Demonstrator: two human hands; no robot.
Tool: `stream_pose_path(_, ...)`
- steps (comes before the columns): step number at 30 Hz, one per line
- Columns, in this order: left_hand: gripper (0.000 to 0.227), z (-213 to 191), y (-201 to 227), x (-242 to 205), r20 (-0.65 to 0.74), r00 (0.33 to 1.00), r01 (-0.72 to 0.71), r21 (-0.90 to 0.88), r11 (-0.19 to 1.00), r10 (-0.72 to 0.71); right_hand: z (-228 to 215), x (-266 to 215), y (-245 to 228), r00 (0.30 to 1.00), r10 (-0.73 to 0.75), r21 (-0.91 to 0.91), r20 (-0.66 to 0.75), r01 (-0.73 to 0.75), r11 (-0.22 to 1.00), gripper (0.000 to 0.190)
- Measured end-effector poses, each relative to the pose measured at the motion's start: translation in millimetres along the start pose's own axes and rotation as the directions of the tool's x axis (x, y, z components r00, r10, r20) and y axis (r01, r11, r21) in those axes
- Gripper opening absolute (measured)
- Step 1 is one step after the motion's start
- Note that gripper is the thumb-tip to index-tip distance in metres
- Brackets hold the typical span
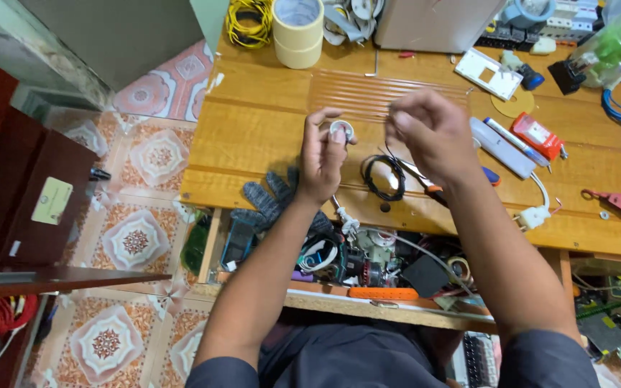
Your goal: Assemble a light socket by connecting wires and fitting the plastic housing components together
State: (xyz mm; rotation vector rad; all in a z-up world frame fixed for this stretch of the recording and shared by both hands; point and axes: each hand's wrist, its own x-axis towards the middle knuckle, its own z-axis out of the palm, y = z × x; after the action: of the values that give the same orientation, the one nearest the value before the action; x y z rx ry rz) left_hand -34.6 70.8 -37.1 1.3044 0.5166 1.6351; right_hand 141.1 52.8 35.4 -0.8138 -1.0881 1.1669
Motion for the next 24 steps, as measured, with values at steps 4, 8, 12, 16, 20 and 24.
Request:
stream_pose_path(4,0.034,10.6,-3.2,-11.6,0.092,0.995,0.04,-0.055,0.998,-0.034,-30.0,-51.1,-6.7,0.998,-0.027,0.196,0.061,0.015,0.98,0.025)
stream_pose_path(8,0.035,16.5,3.3,-14.8,0.169,0.984,0.064,-0.032,0.997,-0.057,-50.9,-87.0,-10.3,0.997,-0.037,0.354,0.067,0.011,0.935,0.025)
stream_pose_path(12,0.036,17.0,-0.2,-17.1,0.166,0.982,0.092,-0.015,0.996,-0.089,-54.3,-103.4,-13.2,0.994,-0.087,0.415,0.064,0.053,0.908,0.023)
stream_pose_path(16,0.036,15.6,-4.9,-15.9,0.195,0.977,0.077,0.027,0.997,-0.081,-60.8,-108.8,-8.5,0.992,-0.106,0.468,0.071,0.061,0.882,0.022)
stream_pose_path(20,0.037,16.8,-3.9,-16.0,0.193,0.978,0.067,0.035,0.997,-0.073,-66.0,-112.0,-6.5,0.993,-0.097,0.5,0.066,0.051,0.864,0.022)
stream_pose_path(24,0.037,18.7,-3.1,-16.0,0.182,0.981,0.065,0.02,0.998,-0.067,-68.3,-113.3,-5.3,0.995,-0.087,0.517,0.056,0.046,0.855,0.022)
